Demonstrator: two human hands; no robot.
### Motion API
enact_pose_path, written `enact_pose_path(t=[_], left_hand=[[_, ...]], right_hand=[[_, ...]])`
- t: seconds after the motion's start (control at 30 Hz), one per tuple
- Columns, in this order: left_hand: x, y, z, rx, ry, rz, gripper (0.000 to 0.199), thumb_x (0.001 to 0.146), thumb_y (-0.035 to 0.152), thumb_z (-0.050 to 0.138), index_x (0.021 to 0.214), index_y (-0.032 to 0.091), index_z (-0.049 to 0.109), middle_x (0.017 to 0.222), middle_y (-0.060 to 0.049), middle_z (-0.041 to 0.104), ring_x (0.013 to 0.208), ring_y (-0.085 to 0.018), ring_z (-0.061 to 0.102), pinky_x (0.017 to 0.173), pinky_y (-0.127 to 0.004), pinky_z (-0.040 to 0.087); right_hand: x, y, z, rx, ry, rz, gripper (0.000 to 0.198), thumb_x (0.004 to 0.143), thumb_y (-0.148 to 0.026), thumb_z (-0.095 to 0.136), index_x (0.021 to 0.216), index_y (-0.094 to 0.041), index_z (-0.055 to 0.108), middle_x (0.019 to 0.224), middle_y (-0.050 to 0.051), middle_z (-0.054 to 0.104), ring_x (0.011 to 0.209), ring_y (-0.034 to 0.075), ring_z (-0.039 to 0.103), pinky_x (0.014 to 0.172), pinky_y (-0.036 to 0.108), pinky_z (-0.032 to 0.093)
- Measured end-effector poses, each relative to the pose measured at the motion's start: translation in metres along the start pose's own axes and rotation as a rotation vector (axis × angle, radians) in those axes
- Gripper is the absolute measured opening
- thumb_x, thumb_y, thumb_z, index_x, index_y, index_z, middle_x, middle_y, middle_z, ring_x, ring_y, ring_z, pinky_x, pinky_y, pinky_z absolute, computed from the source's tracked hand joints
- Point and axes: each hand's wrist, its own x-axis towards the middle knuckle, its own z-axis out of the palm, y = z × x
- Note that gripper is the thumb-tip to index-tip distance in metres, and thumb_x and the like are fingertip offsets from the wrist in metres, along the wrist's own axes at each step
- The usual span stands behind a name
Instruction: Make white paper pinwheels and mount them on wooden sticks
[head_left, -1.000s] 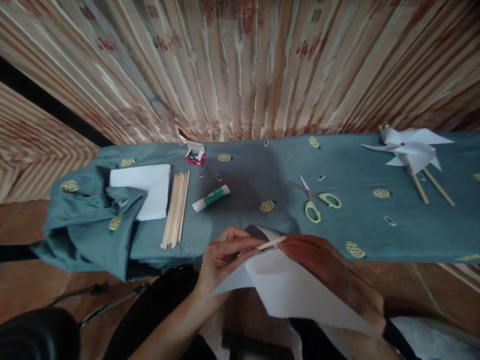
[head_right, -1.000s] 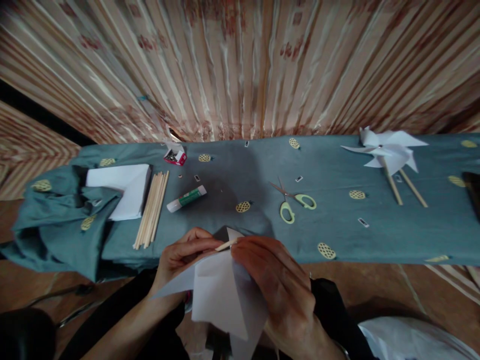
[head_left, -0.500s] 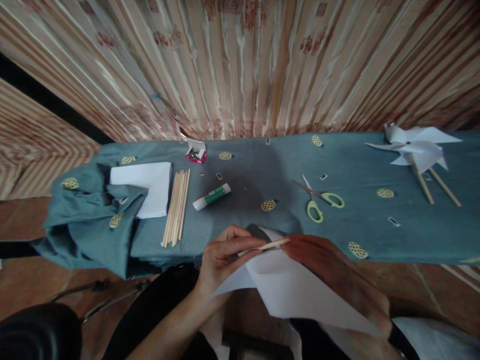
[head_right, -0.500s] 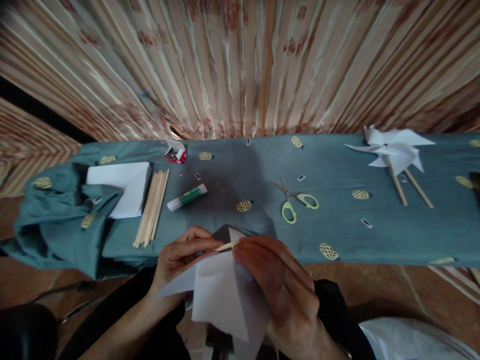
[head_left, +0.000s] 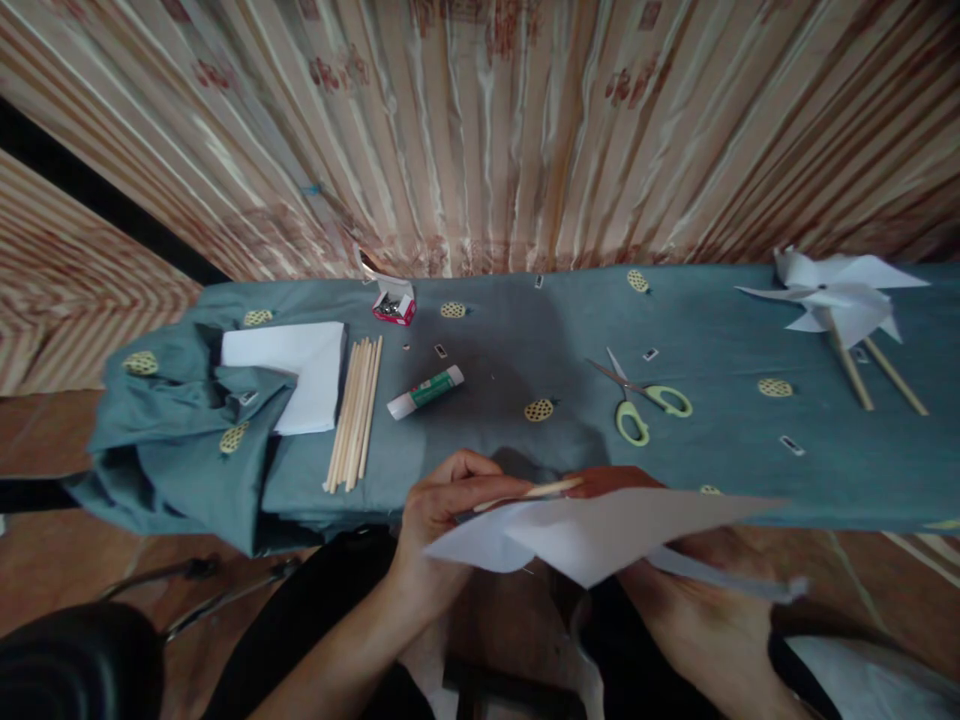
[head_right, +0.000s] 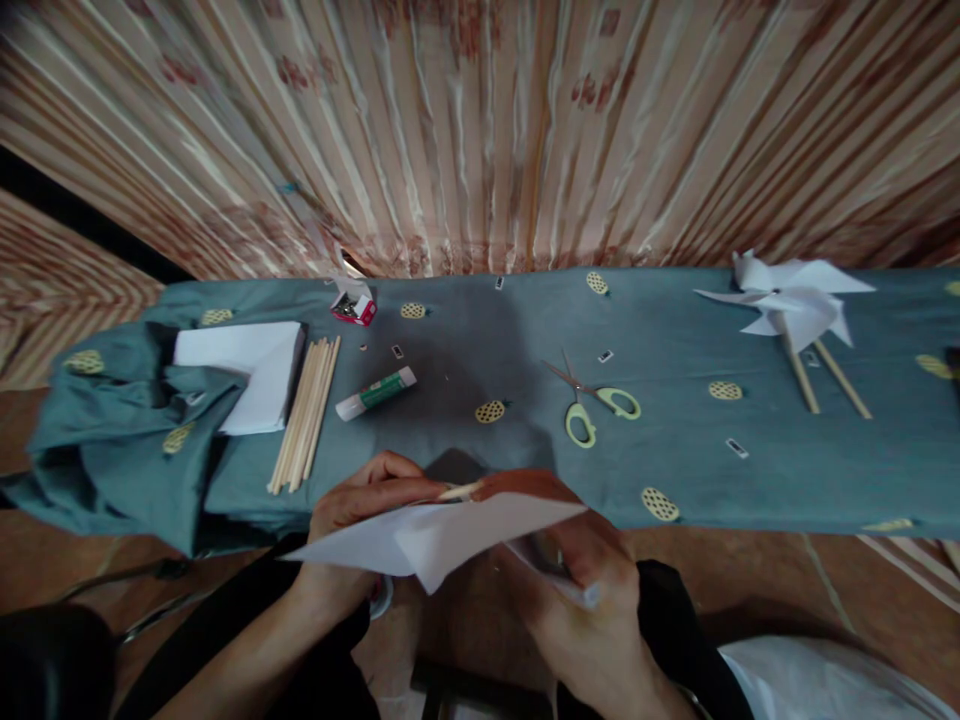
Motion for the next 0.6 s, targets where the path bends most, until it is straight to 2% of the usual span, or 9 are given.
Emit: enact_pose_path(t=[0.1,0.2,0.33,0.47,0.6], left_hand=[[0.001,-0.002,0.002,-0.045,0.001,-0.088,0.026,0.067,0.050,0.078,0.077,0.026,0.080,0.071,-0.006,0.064,0.063,-0.015,0.060,0.052,-0.024,0.044],[0.002,-0.011,0.004,-0.077,0.003,-0.167,0.021,0.064,0.043,0.080,0.076,0.025,0.080,0.072,-0.005,0.064,0.063,-0.014,0.057,0.055,-0.023,0.043],[0.002,-0.027,0.008,-0.104,-0.001,-0.197,0.019,0.061,0.037,0.081,0.065,0.019,0.076,0.066,-0.003,0.062,0.060,-0.013,0.052,0.056,-0.023,0.042],[-0.002,-0.042,0.011,-0.105,-0.030,-0.243,0.020,0.062,0.031,0.078,0.052,0.016,0.069,0.068,-0.003,0.064,0.066,-0.014,0.055,0.061,-0.024,0.042],[-0.007,-0.051,0.014,-0.159,-0.027,-0.310,0.010,0.060,0.025,0.076,0.059,0.016,0.073,0.071,-0.003,0.067,0.066,-0.014,0.055,0.059,-0.024,0.041]], right_hand=[[0.006,-0.001,0.005,0.105,0.063,0.194,0.011,0.078,-0.018,0.066,0.087,-0.023,0.071,0.078,0.001,0.076,0.062,0.017,0.070,0.051,0.024,0.056],[0.012,0.004,0.013,0.248,0.129,0.410,0.006,0.073,-0.026,0.071,0.076,-0.021,0.072,0.061,-0.001,0.072,0.048,0.015,0.064,0.042,0.022,0.050],[0.018,0.018,0.020,0.349,0.144,0.528,0.014,0.063,-0.030,0.076,0.070,-0.019,0.072,0.062,0.002,0.073,0.052,0.018,0.066,0.048,0.027,0.053],[0.018,0.033,0.020,0.361,0.048,0.604,0.029,0.060,-0.036,0.079,0.082,-0.017,0.073,0.071,0.006,0.076,0.059,0.020,0.068,0.054,0.029,0.054],[0.017,0.045,0.019,0.407,-0.049,0.643,0.033,0.060,-0.041,0.079,0.081,-0.017,0.072,0.074,0.006,0.075,0.063,0.020,0.067,0.060,0.031,0.053]])
